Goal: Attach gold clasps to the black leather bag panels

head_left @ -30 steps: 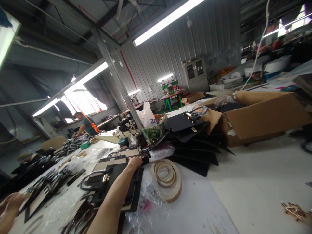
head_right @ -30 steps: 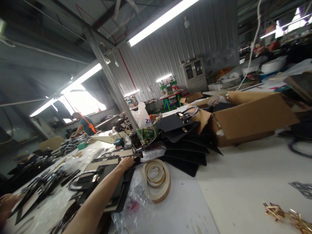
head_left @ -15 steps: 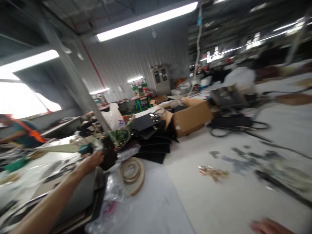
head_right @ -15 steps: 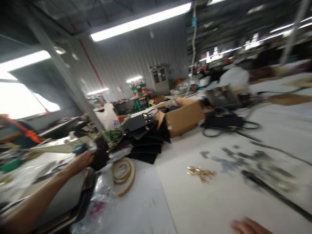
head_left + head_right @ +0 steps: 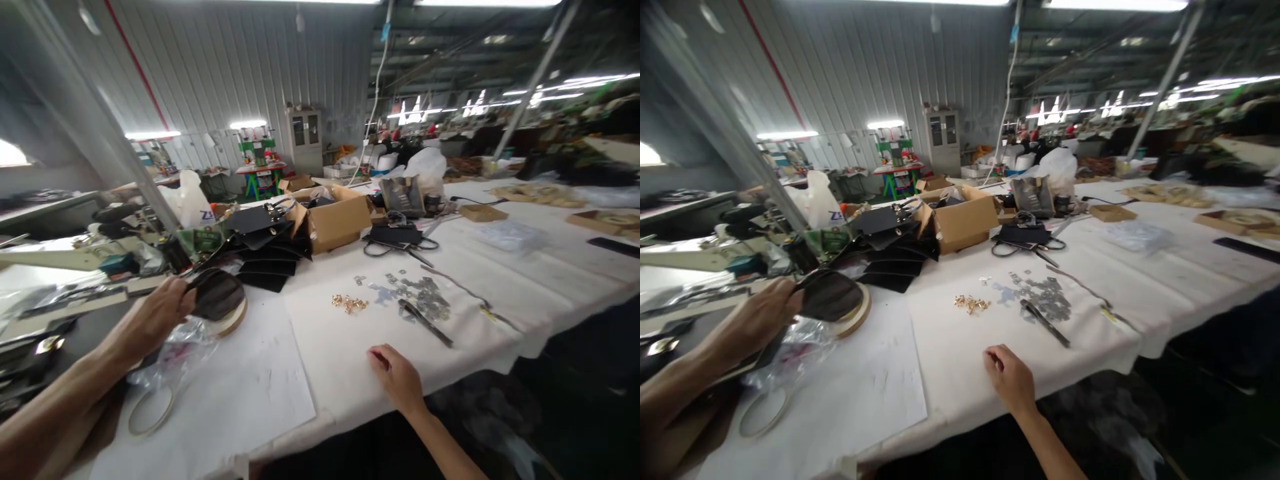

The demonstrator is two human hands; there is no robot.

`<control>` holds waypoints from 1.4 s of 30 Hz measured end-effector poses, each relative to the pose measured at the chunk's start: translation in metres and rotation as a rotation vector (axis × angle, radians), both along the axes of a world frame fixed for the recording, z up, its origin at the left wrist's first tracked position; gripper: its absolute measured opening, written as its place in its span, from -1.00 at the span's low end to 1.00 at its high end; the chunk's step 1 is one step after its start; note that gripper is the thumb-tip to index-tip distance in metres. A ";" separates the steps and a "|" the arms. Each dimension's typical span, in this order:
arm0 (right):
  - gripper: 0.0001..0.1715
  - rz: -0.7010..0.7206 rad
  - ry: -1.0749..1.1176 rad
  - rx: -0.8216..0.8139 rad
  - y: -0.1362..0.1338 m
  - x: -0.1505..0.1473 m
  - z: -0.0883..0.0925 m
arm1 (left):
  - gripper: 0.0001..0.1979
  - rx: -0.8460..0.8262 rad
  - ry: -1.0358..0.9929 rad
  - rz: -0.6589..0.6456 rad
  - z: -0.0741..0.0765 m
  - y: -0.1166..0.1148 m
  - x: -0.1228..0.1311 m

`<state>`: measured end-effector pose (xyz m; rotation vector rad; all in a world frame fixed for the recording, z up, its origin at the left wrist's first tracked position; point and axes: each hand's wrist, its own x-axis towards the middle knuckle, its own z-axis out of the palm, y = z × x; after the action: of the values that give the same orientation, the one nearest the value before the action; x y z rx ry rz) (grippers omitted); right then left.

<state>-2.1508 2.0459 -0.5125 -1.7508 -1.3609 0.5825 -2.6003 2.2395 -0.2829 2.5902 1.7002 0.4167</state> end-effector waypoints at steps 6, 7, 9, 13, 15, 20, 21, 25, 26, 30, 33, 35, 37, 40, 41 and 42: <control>-0.16 0.219 0.872 -0.236 -0.001 -0.056 0.043 | -0.65 -0.081 0.177 0.069 -0.034 -0.092 0.134; -0.08 0.230 0.997 -0.273 -0.004 -0.063 0.050 | -0.63 -0.097 0.219 0.049 -0.047 -0.107 0.154; -0.01 0.231 1.243 -0.298 -0.008 -0.071 0.059 | -0.64 -0.103 0.210 -0.031 -0.074 -0.139 0.186; -0.24 0.203 1.397 -0.320 -0.012 -0.065 0.061 | -0.69 -0.058 0.105 -0.183 -0.114 -0.197 0.228; -0.40 0.162 1.370 -0.337 -0.010 -0.057 0.056 | -0.72 -0.072 0.060 -0.176 -0.127 -0.215 0.242; -0.58 0.147 1.341 -0.310 0.001 -0.042 0.040 | -0.79 -0.191 -0.169 -0.210 -0.150 -0.237 0.247; -0.58 0.168 1.336 -0.299 0.003 -0.041 0.038 | -0.79 -0.226 -0.256 -0.191 -0.154 -0.240 0.243; -0.48 0.224 1.327 -0.226 0.005 -0.038 0.031 | -0.76 -0.429 -0.705 0.108 -0.175 -0.248 0.219; -0.47 0.228 1.319 -0.202 0.005 -0.040 0.029 | -0.71 -0.495 -0.822 0.197 -0.181 -0.248 0.214; -0.34 0.226 1.329 -0.188 -0.002 -0.055 0.027 | -0.31 -0.700 -1.402 0.410 -0.195 -0.236 0.210; -0.26 0.223 1.336 -0.162 -0.010 -0.073 0.032 | -0.06 -0.686 -1.706 0.505 -0.195 -0.214 0.215; -0.26 0.244 1.326 -0.128 -0.017 -0.083 0.038 | -0.18 -0.624 -1.695 0.525 -0.193 -0.199 0.218; -0.25 0.303 1.245 -0.105 -0.022 -0.088 0.046 | -0.36 -0.557 -1.654 0.528 -0.192 -0.188 0.219; -0.23 0.444 1.048 -0.107 -0.024 -0.084 0.058 | -0.42 -0.557 -1.752 0.542 -0.196 -0.179 0.218; -0.22 0.473 1.002 -0.119 -0.022 -0.081 0.062 | -0.43 -0.576 -1.809 0.527 -0.198 -0.178 0.217; -0.21 0.483 0.964 -0.133 -0.020 -0.078 0.065 | -0.43 -0.598 -1.857 0.510 -0.200 -0.179 0.216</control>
<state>-2.2292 2.0264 -0.4473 -0.9446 -1.0127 1.5603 -2.3842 2.0609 -0.4827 0.5087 1.1437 1.3444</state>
